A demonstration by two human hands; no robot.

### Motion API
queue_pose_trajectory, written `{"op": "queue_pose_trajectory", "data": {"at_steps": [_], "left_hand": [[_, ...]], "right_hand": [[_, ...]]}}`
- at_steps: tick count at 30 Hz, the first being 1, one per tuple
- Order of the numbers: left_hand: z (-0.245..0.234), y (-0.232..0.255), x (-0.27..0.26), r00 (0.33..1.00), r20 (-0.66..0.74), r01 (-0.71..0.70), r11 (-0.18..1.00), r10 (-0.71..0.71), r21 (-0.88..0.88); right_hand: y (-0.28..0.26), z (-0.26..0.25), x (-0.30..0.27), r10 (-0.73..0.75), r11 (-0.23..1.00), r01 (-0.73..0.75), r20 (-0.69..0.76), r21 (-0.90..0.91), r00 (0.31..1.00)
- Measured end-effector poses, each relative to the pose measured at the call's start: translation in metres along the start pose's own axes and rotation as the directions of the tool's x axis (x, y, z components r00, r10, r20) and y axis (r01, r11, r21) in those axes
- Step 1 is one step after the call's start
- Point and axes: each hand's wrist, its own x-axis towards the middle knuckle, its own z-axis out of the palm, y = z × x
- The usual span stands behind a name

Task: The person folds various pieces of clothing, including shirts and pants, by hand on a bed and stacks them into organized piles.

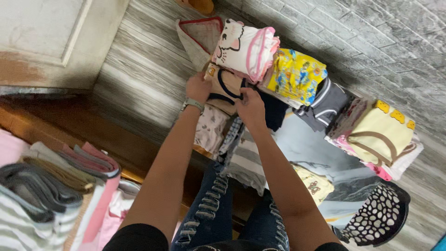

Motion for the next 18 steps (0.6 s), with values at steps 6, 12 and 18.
{"op": "queue_pose_trajectory", "data": {"at_steps": [6, 12, 18], "left_hand": [[0.001, -0.001, 0.017, 0.944, 0.271, 0.186, 0.982, -0.188, 0.032], [-0.019, 0.002, 0.013, 0.862, 0.505, 0.110, 0.955, 0.046, -0.275], [-0.112, 0.005, -0.012, 0.848, 0.510, 0.270, 0.711, 0.145, -0.650]], "right_hand": [[0.010, 0.020, 0.010, 0.071, 0.994, -0.073, 0.027, 0.078, 0.997], [0.028, 0.024, 0.009, 0.156, 0.985, -0.154, -0.024, 0.071, 0.987], [0.063, 0.062, 0.019, 0.261, 0.965, -0.258, -0.079, 0.051, 0.962]]}}
